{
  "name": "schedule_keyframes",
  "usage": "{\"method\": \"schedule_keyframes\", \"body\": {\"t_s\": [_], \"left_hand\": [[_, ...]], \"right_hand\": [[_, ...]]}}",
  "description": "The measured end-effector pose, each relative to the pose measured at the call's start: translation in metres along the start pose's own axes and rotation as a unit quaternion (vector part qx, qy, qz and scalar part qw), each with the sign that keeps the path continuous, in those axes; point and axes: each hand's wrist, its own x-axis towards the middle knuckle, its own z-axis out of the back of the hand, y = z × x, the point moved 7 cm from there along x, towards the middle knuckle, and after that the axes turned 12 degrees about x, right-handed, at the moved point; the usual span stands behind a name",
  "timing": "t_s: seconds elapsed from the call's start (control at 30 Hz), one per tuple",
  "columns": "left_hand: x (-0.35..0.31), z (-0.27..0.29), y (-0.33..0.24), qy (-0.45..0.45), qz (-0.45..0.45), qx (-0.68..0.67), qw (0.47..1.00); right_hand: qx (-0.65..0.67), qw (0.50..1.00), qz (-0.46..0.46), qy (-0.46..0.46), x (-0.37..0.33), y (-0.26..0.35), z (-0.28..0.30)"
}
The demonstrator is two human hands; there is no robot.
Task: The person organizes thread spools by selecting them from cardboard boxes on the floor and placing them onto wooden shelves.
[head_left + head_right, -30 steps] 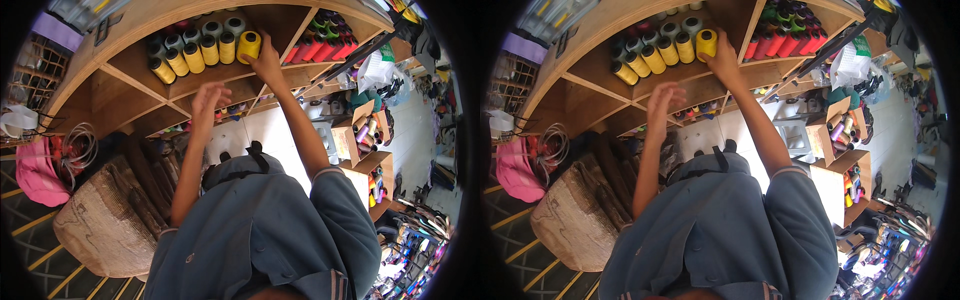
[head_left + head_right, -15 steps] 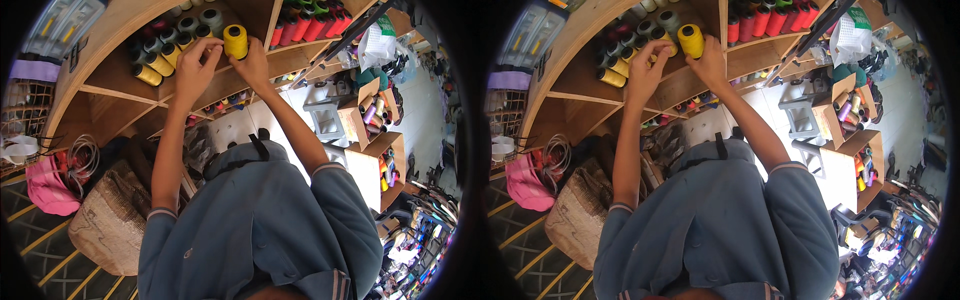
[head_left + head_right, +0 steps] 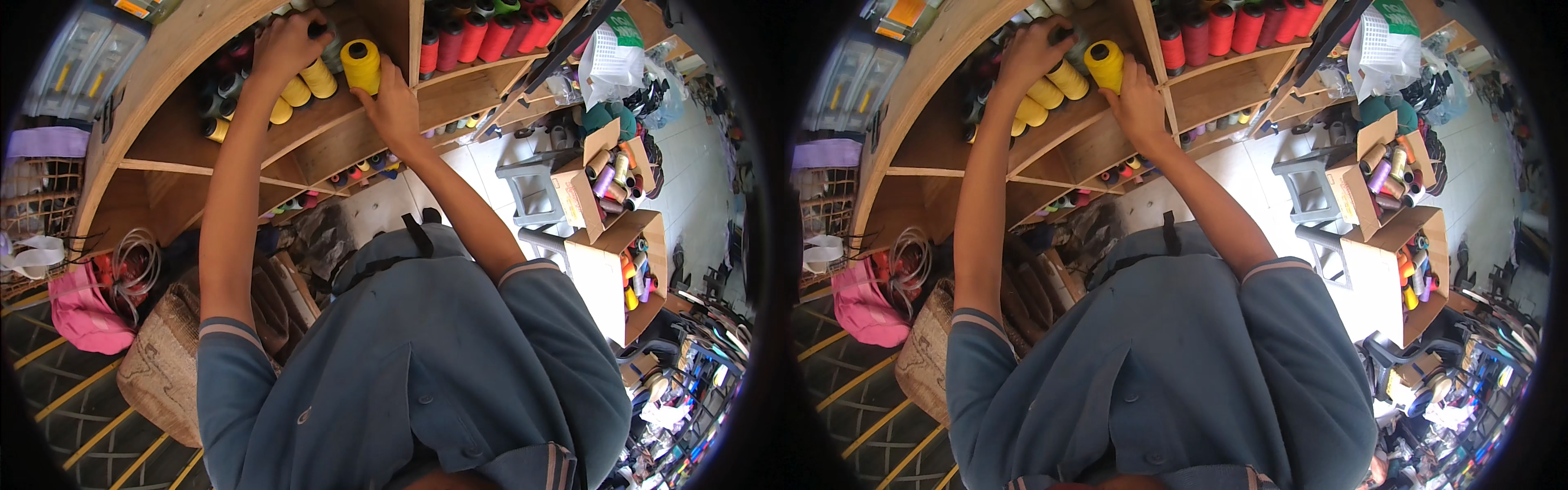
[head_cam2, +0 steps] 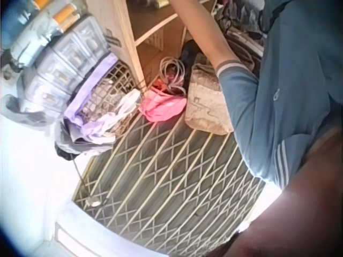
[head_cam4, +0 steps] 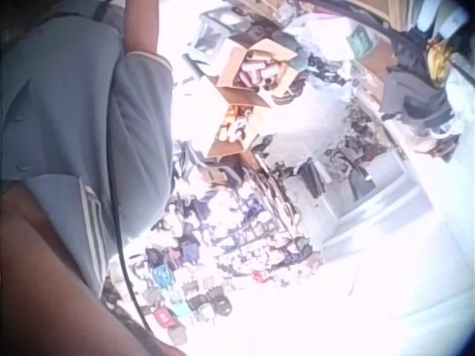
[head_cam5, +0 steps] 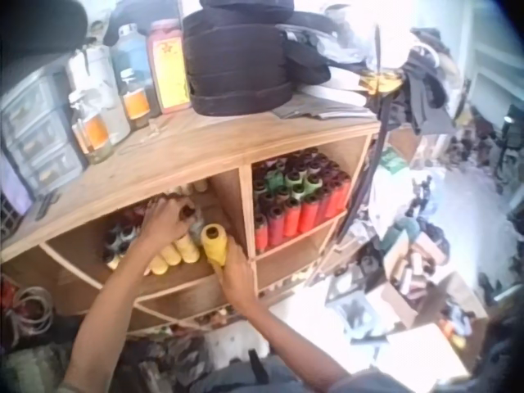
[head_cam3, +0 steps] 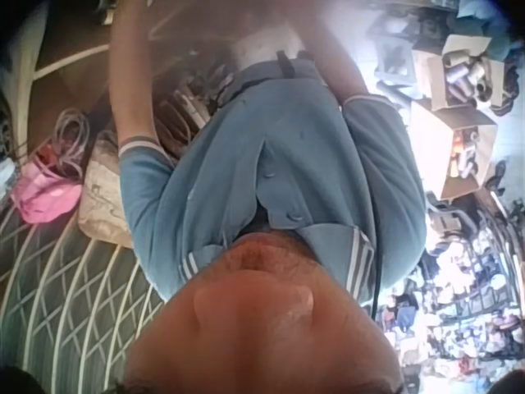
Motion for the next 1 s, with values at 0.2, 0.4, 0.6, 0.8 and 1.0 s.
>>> {"method": "schedule_keyframes", "body": {"t_s": [0.2, 0.4, 0.6, 0.8, 1.0], "left_hand": [[0.008, 0.0, -0.003, -0.007, 0.02, 0.032, 0.999], [-0.005, 0.01, -0.056, 0.002, -0.153, -0.125, 0.98], [-0.002, -0.003, -0.064, 0.005, -0.192, -0.099, 0.976], [-0.003, -0.005, -0.062, -0.053, -0.197, -0.127, 0.971], [-0.007, 0.001, -0.066, -0.073, -0.203, -0.011, 0.976]], "right_hand": [[-0.059, 0.998, -0.011, -0.02, -0.001, -0.005, 0.007], [-0.11, 0.992, -0.056, 0.006, 0.009, -0.003, 0.016], [-0.065, 0.997, -0.027, -0.032, -0.001, -0.008, 0.023], [-0.019, 0.999, 0.034, 0.009, -0.018, -0.004, 0.027], [-0.018, 0.994, 0.103, 0.021, -0.021, 0.002, 0.028]]}}
